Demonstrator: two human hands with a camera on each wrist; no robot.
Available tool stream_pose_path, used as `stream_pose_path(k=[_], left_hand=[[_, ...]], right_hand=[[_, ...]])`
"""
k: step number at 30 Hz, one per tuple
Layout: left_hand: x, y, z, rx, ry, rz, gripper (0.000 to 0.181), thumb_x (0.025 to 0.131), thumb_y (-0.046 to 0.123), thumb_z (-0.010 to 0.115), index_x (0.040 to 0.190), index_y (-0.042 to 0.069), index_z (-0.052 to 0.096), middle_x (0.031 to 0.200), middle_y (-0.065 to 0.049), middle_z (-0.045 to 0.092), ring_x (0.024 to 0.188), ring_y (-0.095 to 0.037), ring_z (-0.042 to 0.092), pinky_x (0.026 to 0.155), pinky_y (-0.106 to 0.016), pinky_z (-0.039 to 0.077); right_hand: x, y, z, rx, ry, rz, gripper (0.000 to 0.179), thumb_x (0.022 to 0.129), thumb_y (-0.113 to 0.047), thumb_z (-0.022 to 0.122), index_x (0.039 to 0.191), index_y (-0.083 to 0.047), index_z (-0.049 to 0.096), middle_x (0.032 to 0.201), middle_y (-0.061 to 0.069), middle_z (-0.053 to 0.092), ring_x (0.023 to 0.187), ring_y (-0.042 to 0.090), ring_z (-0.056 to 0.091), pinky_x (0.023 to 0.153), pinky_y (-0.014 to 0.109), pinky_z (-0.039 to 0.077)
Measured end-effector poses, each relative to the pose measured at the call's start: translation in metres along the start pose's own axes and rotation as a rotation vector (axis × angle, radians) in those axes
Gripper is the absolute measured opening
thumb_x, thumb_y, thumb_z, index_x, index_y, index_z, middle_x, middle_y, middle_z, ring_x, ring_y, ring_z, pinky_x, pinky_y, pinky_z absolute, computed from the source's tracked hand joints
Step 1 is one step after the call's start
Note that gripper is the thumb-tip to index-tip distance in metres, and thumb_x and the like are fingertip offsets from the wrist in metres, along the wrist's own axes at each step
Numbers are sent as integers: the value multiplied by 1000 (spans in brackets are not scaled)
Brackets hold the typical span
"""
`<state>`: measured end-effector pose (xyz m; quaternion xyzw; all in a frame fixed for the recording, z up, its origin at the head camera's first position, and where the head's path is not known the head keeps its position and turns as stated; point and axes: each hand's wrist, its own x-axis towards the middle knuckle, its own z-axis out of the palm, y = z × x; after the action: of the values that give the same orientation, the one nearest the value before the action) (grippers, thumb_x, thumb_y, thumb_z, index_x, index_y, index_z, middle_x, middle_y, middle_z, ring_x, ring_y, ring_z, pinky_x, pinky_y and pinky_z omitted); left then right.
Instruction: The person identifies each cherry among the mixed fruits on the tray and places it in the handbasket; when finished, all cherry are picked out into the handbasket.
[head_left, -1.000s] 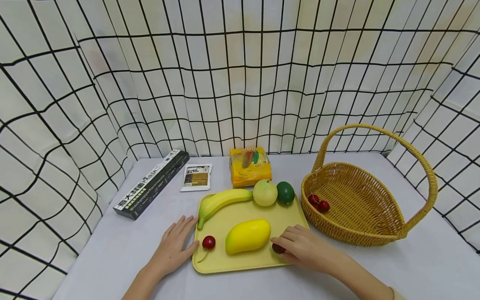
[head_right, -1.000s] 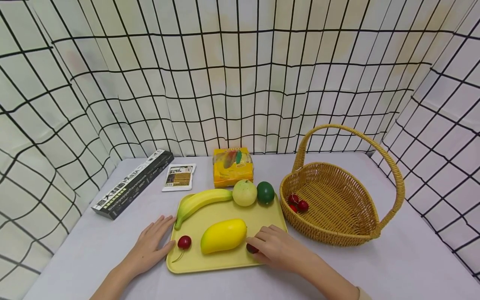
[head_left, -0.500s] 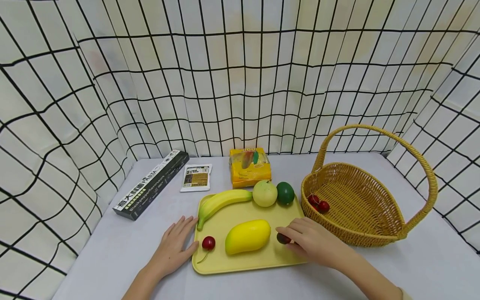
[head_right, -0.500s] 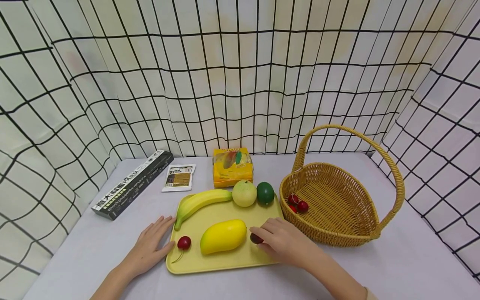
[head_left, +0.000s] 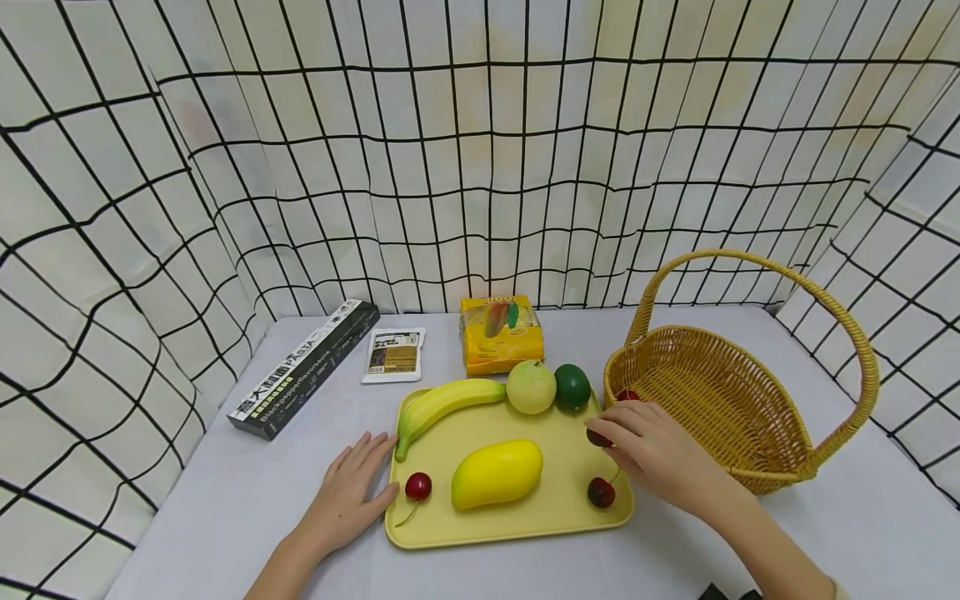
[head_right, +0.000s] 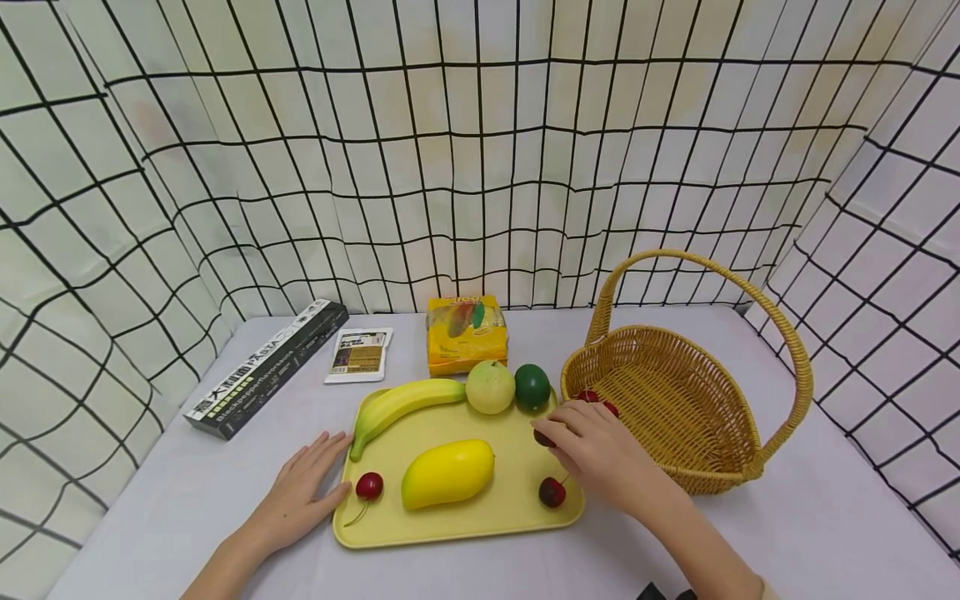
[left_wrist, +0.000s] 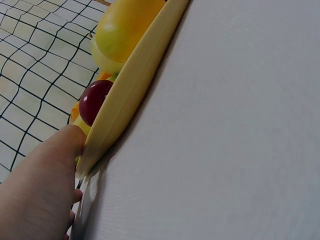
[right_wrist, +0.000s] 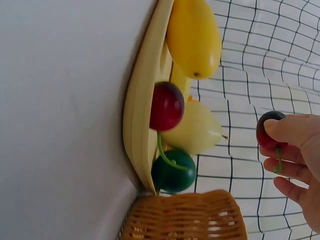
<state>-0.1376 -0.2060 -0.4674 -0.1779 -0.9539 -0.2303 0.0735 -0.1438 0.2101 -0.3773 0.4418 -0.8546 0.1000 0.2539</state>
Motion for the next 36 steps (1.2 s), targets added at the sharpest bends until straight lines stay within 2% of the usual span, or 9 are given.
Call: stream_pose_path(k=[5,7,9,11,12,15,20,26,36], left_hand=[[0,0,0,-1,2,0,61,86,33,59,139,9,39,140,-13,40,132,-35,25,105,-54,16],[0,0,0,-2,1,-1,61,86,33,59,139,9,39,140,-13,40,133,-35,25,105,-54,15],[0,0,0,0,0,0,61,87,33,59,139,9,39,140,-13,39,133,-35,25,105,-54,15],[0,0,0,0,0,2,61,87,33,58,139,9,39,140,-13,39,133,-35,24,105,-54,15],[0,0,0,-1,1,3,61,87,33,58,139,9,39,140,-13,39,133,-35,24,105,-54,15],[0,0,0,-2,6,5,61,86,32,59,139,9,39,140,-13,39,133,-34,24,105,-53,15],[0,0,0,-1,4,3,61,86,33,59,139,9,39,140,-13,39,133,-34,24,106,-53,15],[0,0,-1,-4,0,2,61,87,33,58,139,9,39,141,-13,38,133,-34,24,106,-53,14],[-1,0,-1,-8,4,1,61,87,34,58,139,9,38,141,-13,38,133,-34,24,106,-53,15]], right_hand=[[-6,11,-6,-36,-4,59,48,98,-38,26,114,-10,61,105,4,60,97,21,55,77,38,47],[-8,16,-8,-36,-10,78,36,98,-33,39,116,-9,60,106,4,60,95,21,55,76,38,47],[-11,21,-8,-41,-10,88,29,91,-23,56,116,-8,60,105,4,60,94,21,56,74,38,48],[-13,26,-8,-41,-6,93,38,79,-10,69,116,-7,60,104,4,60,93,21,56,73,39,48],[-14,28,-8,-43,2,92,45,72,-4,72,116,-7,60,103,5,61,92,22,56,72,39,48],[-18,36,-7,-52,17,99,53,65,0,76,115,-6,61,100,6,62,89,22,57,71,41,48],[-25,48,-2,-54,6,131,48,66,-2,76,112,-3,61,94,7,63,83,22,58,68,40,49],[-34,61,1,-64,-55,215,40,72,-7,74,110,-3,62,84,3,62,72,17,59,61,34,51],[-44,74,8,-36,-154,347,34,77,-14,72,108,-3,63,85,5,66,72,18,63,60,34,53]])
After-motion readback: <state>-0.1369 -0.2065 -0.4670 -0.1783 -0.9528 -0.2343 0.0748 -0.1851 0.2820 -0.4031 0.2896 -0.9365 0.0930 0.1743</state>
